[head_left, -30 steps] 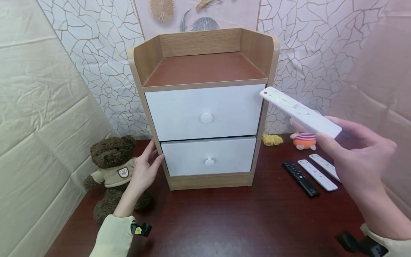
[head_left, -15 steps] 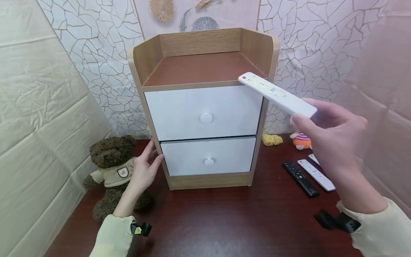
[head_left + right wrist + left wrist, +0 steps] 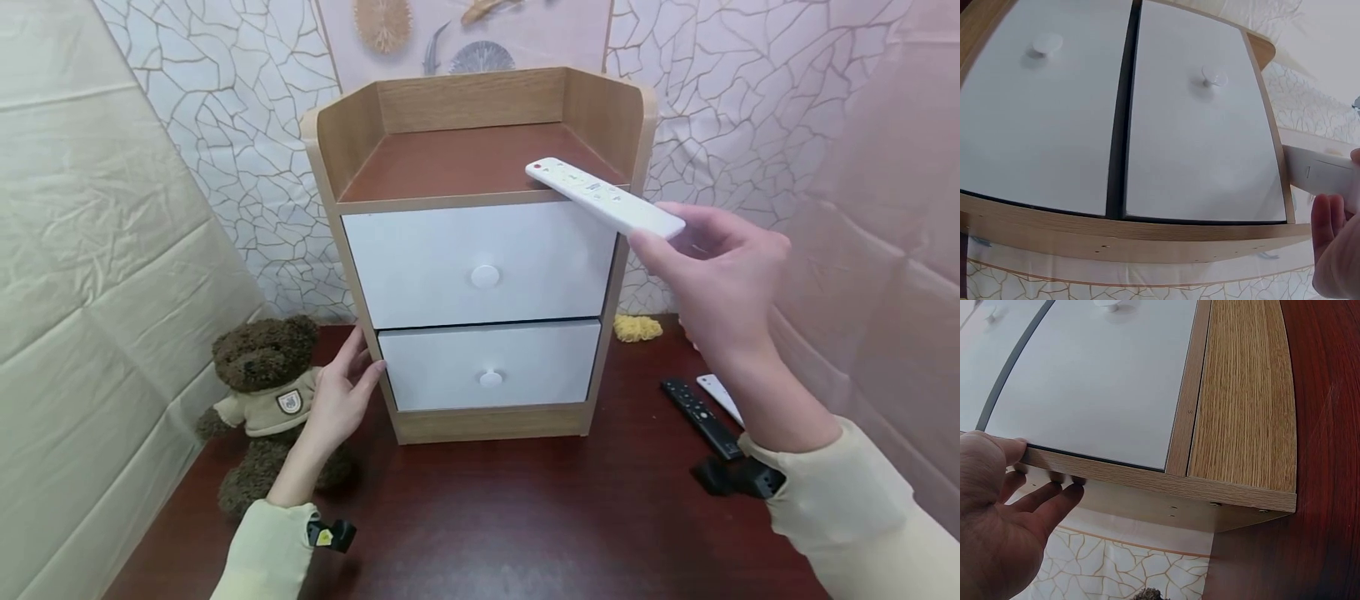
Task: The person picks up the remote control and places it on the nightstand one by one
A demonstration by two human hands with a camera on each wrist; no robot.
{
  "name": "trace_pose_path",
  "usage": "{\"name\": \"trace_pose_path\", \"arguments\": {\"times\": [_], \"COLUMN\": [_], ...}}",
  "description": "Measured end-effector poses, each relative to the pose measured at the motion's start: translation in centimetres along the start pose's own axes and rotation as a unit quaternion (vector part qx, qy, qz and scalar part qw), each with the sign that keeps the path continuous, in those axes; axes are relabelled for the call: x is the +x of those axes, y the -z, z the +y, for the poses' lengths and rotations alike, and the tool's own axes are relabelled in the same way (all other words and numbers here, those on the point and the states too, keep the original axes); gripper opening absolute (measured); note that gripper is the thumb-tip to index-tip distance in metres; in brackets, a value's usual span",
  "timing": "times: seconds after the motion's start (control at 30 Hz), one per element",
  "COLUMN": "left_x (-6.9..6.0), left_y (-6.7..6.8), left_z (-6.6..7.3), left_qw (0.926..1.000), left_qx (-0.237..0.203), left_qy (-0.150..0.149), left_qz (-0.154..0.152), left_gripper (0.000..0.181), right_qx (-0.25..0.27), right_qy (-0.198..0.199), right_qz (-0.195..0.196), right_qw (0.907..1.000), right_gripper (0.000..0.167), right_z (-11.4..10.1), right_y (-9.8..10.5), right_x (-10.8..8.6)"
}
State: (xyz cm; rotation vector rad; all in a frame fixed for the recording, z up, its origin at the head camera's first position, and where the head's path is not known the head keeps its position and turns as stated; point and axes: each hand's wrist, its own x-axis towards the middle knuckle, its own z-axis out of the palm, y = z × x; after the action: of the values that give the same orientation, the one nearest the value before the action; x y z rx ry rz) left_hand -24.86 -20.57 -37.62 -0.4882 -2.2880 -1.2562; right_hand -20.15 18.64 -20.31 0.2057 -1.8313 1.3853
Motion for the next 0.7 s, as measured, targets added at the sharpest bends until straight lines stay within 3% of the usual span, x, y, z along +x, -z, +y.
{"name": "trace_pose_path", "arguments": {"times": [0.3, 0.7], "left_x": [0.0, 0.0], "left_y": [0.0, -0.1], "left_z": [0.1, 0.0], "left_qw": [1.0000, 1.0000], "left_qx": [-0.003, -0.002], "left_qy": [0.000, 0.001], "left_qz": [-0.003, -0.003], "left_gripper": [0.066, 0.067], "right_qx": [-0.006, 0.006], "right_qy": [0.003, 0.026], "right_qz": [-0.028, -0.047], "right_qw": [0.9996, 0.9985], "right_gripper": [0.033, 0.034], "right_z": [-1.5, -2.5], "right_y": [-1.8, -4.8], "right_x": [1.6, 1.7]}}
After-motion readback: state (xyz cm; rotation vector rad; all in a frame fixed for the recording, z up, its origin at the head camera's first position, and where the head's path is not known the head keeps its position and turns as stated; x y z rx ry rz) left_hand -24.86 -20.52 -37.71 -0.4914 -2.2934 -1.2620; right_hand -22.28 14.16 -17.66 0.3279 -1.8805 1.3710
